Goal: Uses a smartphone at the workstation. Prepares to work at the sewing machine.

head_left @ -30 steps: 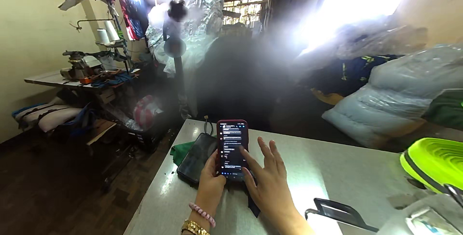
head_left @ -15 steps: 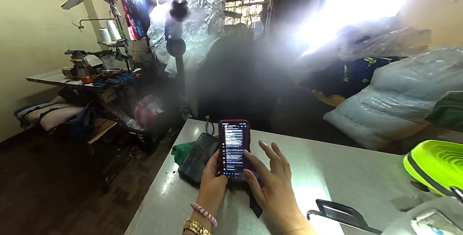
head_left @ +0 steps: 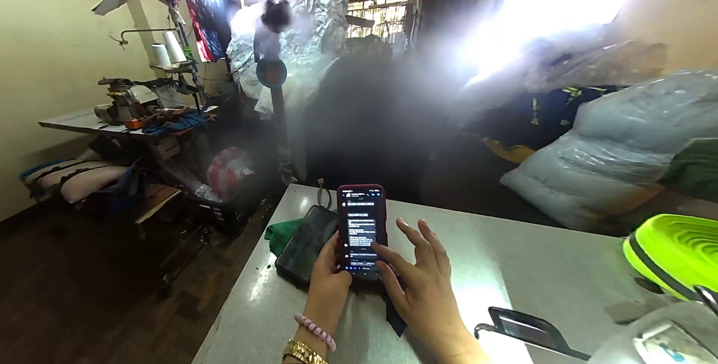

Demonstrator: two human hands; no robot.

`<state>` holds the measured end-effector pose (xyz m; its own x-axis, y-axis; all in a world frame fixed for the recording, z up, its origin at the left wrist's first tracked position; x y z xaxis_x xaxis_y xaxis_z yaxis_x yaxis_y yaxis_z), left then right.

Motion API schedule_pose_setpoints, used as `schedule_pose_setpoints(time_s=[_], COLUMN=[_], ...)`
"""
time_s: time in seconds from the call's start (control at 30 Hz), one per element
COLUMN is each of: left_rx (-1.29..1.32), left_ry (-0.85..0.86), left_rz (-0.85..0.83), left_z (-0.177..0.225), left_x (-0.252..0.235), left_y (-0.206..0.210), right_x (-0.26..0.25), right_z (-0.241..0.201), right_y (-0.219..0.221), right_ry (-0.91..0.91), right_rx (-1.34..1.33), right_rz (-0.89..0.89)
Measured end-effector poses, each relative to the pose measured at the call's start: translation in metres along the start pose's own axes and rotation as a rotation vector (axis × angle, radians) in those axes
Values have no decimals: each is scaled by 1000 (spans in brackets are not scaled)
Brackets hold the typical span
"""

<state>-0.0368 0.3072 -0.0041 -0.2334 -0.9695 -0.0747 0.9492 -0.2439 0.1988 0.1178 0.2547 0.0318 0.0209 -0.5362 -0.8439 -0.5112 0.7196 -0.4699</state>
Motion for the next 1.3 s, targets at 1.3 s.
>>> schedule_pose_setpoints(time_s=[1.3], left_rx=[16], left_ry=[3], left_rz=[2], left_z=[-1], left_x=[-1], left_y=[0], right_x=[2], right_z=[0], right_y=[0], right_ry=[-10], right_rx=[-16], right_rz=[-5])
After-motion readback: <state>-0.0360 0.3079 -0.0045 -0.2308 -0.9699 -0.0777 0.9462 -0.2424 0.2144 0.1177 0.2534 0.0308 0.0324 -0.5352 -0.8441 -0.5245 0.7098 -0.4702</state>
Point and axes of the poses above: each hand's wrist, its own x-axis away from the middle knuckle, its own y-axis out of the palm, z = x × y, the point moved 7 cm from there along -x, towards the middle knuckle, and after that the axes turned 7 degrees about -x, right-handed, at the moved point
